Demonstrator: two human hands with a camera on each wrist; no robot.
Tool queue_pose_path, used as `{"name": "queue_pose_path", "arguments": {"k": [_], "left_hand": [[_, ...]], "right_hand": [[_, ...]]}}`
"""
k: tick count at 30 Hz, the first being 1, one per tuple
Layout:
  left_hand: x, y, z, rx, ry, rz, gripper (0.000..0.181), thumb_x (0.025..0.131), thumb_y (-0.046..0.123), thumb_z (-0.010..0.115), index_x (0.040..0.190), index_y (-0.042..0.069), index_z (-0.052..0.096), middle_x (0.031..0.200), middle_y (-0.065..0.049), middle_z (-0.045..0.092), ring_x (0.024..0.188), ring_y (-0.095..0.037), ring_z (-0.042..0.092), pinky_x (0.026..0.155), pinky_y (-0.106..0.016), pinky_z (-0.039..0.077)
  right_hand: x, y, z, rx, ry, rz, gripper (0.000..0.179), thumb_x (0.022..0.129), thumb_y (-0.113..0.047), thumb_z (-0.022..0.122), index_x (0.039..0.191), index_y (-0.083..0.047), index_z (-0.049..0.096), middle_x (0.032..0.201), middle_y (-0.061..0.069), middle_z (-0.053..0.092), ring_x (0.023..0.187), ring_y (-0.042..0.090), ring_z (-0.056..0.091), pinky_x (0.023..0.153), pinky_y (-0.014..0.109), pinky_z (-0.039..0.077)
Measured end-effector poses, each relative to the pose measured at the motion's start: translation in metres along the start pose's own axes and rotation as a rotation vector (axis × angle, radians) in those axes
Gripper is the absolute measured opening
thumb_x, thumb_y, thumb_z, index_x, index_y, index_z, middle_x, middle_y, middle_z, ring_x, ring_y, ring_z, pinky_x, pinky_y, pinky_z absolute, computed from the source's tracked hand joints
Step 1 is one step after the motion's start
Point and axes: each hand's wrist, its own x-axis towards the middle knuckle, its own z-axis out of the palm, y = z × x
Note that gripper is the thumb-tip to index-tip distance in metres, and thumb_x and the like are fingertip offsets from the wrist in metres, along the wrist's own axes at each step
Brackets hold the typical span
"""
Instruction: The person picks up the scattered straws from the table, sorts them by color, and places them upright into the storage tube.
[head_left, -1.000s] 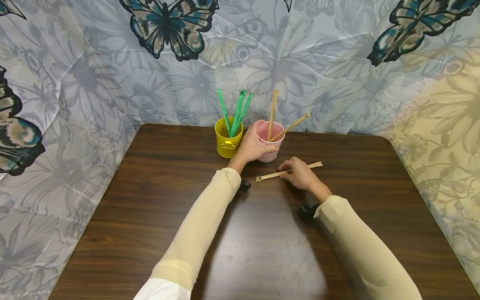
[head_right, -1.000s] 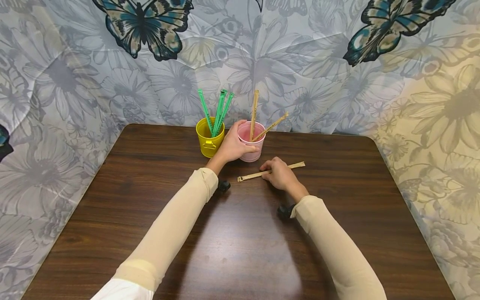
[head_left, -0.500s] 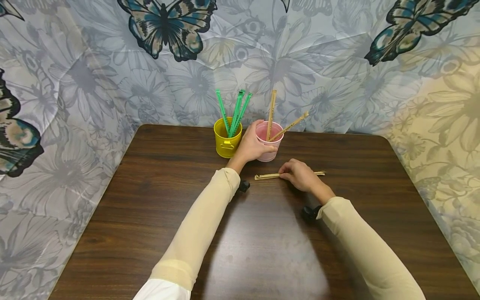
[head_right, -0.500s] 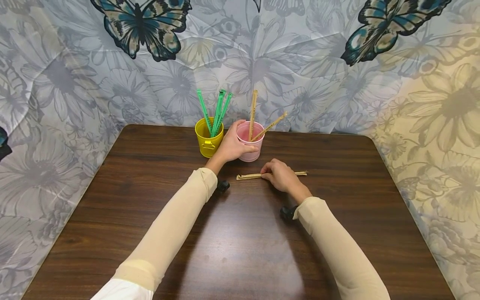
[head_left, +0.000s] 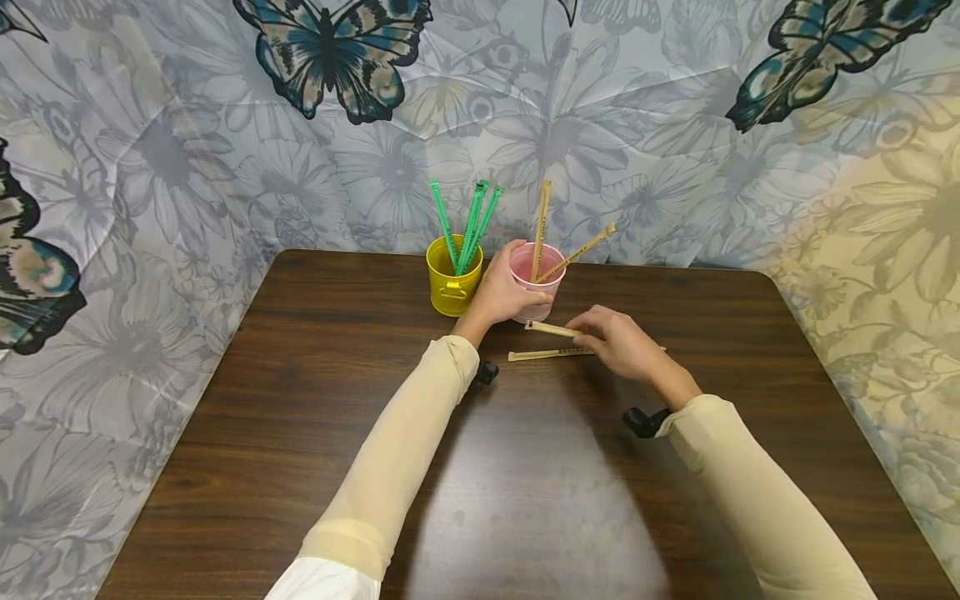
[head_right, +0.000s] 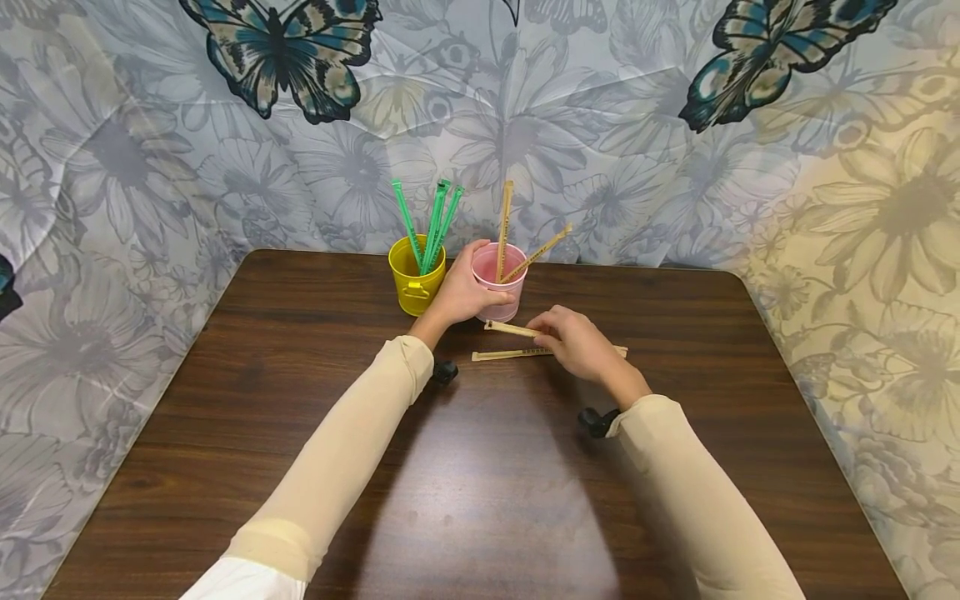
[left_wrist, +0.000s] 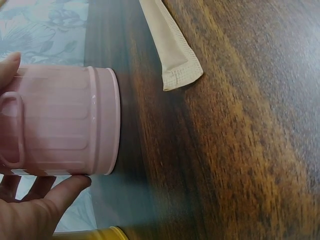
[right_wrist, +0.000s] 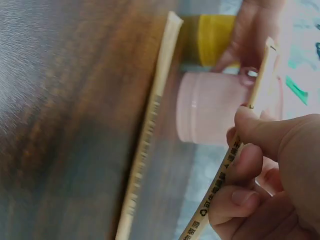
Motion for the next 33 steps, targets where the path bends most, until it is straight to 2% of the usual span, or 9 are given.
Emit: {"name": "queue_pose_path", "arguments": {"k": [3,6,12,16,20,23,26,29,33], "left_hand": [[0.0,0.0,0.0,-0.003,0.001,-0.003,0.107,0.07,0.03,0.095,0.155,0.023,0.031,0.145,-0.006,0.047,0.131,-0.021,0.053,0.114,-0.036,0.047],[0.0,0.0,0.0,-0.009,0.001,0.001,0.107,0.069,0.029,0.095,0.155,0.023,0.032,0.146,-0.006,0.047,0.132,-0.022,0.053,0.114,-0.037,0.047],[-0.001,0.0,0.0,-0.014,0.0,0.003,0.107,0.069,0.029,0.095,0.155,0.021,0.032,0.146,-0.006,0.047,0.133,-0.022,0.053,0.114,-0.038,0.047],[0.0,0.0,0.0,-0.016,-0.001,0.0,0.107,0.069,0.029,0.095,0.155,0.021,0.032,0.146,-0.006,0.047,0.133,-0.021,0.053,0.114,-0.037,0.047],[0.0,0.0,0.001,-0.016,-0.002,-0.001,0.107,0.069,0.029,0.095,0.155,0.022,0.031,0.146,-0.006,0.047,0.132,-0.022,0.053,0.114,-0.037,0.047],[0.001,0.0,0.0,-0.015,0.001,0.0,0.107,0.069,0.029,0.096,0.155,0.022,0.032,0.146,-0.006,0.047,0.132,-0.022,0.053,0.113,-0.038,0.048],[0.002,0.0,0.0,-0.021,0.003,0.002,0.107,0.069,0.029,0.096,0.155,0.022,0.032,0.145,-0.006,0.047,0.131,-0.022,0.053,0.113,-0.038,0.048],[0.002,0.0,-0.001,-0.026,0.003,0.008,0.106,0.069,0.028,0.095,0.154,0.022,0.032,0.145,-0.006,0.047,0.131,-0.022,0.053,0.114,-0.037,0.047],[0.001,-0.001,0.0,-0.028,-0.005,0.009,0.106,0.07,0.027,0.095,0.155,0.021,0.032,0.146,-0.006,0.047,0.133,-0.021,0.052,0.114,-0.037,0.046]], "right_hand": [[-0.002,-0.003,-0.012,0.025,0.036,-0.023,0.016,0.094,-0.006,0.072,0.11,-0.008,0.074,0.095,0.005,0.067,0.073,0.012,0.054,0.065,0.027,0.047],[-0.002,-0.007,-0.03,0.056,0.063,-0.007,0.015,0.095,-0.009,0.071,0.109,-0.009,0.074,0.095,0.005,0.068,0.068,0.009,0.053,0.06,0.024,0.045],[0.002,-0.026,-0.07,0.13,0.118,0.151,0.017,0.099,-0.022,0.068,0.113,-0.013,0.071,0.096,0.006,0.072,0.067,0.01,0.058,0.06,0.025,0.048],[0.007,-0.039,-0.09,0.226,0.202,0.222,0.02,0.098,-0.028,0.07,0.11,-0.013,0.068,0.095,-0.009,0.069,0.071,0.002,0.064,0.063,0.023,0.051],[0.016,-0.05,-0.105,0.371,0.311,0.204,0.017,0.096,-0.025,0.072,0.105,-0.013,0.066,0.093,-0.017,0.064,0.061,0.0,0.058,0.057,0.021,0.046],[0.025,-0.058,-0.113,0.508,0.386,0.147,0.012,0.095,-0.019,0.073,0.1,-0.012,0.064,0.09,-0.012,0.064,0.05,0.006,0.046,0.051,0.023,0.038],[0.038,-0.064,-0.118,0.625,0.454,0.098,0.011,0.093,-0.014,0.075,0.099,-0.011,0.066,0.086,-0.008,0.065,0.047,0.007,0.042,0.048,0.023,0.033],[0.052,-0.068,-0.118,0.651,0.511,0.102,0.013,0.09,-0.014,0.077,0.099,-0.012,0.068,0.085,-0.009,0.067,0.051,0.004,0.047,0.047,0.02,0.032],[0.069,-0.067,-0.111,0.62,0.533,0.168,0.013,0.089,-0.016,0.078,0.096,-0.016,0.068,0.087,-0.012,0.067,0.067,0.0,0.06,0.052,0.019,0.035]]}}
